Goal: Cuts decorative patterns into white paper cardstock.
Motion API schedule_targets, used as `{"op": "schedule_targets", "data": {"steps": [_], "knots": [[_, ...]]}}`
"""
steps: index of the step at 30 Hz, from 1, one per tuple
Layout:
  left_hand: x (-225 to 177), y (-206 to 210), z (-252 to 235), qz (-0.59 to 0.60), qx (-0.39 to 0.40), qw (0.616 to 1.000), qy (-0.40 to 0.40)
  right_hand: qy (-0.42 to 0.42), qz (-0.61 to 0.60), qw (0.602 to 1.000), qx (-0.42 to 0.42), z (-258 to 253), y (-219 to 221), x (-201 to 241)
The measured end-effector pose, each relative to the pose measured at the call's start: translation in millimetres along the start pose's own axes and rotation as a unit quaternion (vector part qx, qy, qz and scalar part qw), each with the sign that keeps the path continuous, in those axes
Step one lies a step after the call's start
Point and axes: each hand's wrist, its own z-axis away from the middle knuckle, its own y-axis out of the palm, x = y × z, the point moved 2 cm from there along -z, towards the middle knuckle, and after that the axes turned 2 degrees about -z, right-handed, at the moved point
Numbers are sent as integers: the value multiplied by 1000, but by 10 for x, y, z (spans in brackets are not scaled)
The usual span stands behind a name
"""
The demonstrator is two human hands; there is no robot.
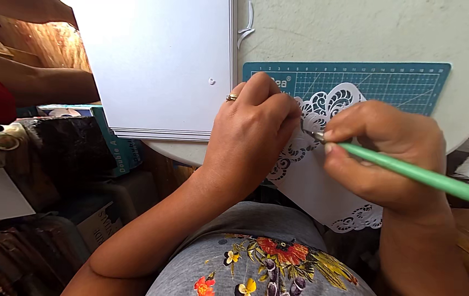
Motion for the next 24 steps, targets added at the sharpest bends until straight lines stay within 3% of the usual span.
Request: {"op": "schedule_targets", "data": {"steps": [24], "knots": [[7,-3,0,7,7,1000,-1,14,43,999,13,-29,19,63]]}}
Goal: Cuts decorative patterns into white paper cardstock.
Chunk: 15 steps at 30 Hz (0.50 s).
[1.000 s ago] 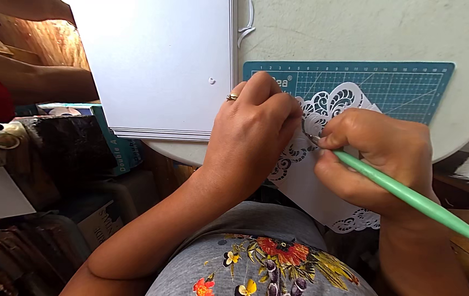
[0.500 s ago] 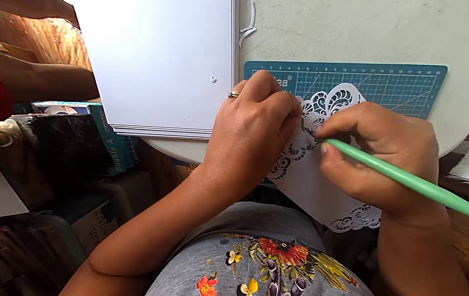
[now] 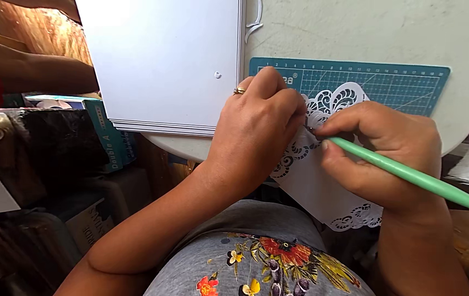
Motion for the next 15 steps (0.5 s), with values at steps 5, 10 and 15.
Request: {"op": "schedule_targets", "data": {"steps": [5,10,15], "knots": [[2,-4,-2,-1,3,1000,2,-3,10,1000,0,-1,15,14],[11,6,-2,-1,-1,1000,6,5,76,997,-4,-19,58,143],[14,8,-3,0,-3,1000,7,24,76,997,13,-42,43,159]]}}
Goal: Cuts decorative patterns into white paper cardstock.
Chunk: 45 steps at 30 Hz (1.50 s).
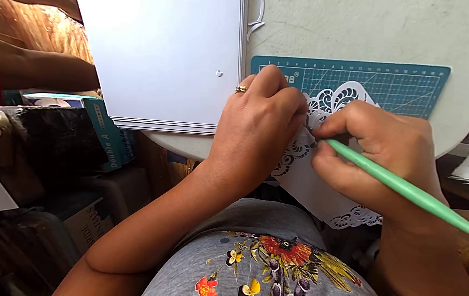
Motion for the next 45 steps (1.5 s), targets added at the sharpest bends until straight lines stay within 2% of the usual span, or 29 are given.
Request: {"op": "schedule_targets", "data": {"steps": [30,32,34,36,38,41,45], "knots": [[-4,1,-10,2,2,1000,2,-20,-32,999,14,-23,-31,-99],[-5,3,-13,2,1,1000,5,-10,-81,997,6,-14,-48,-141],[-5,2,-7,4,-2,1000,13,5,-234,972,-19,39,-98,-238],[1,2,-14,8,-6,1000,23,21,-451,891,-55,99,-126,-312],[1,1,-8,11,-5,1000,25,38,-584,807,-87,174,-110,-290],[-17,-26,-17,15,3,1000,19,43,-654,747,-110,272,-74,-220],[-111,-168,32,41,-35,998,38,36,-682,722,-113,345,-76,-127]]}}
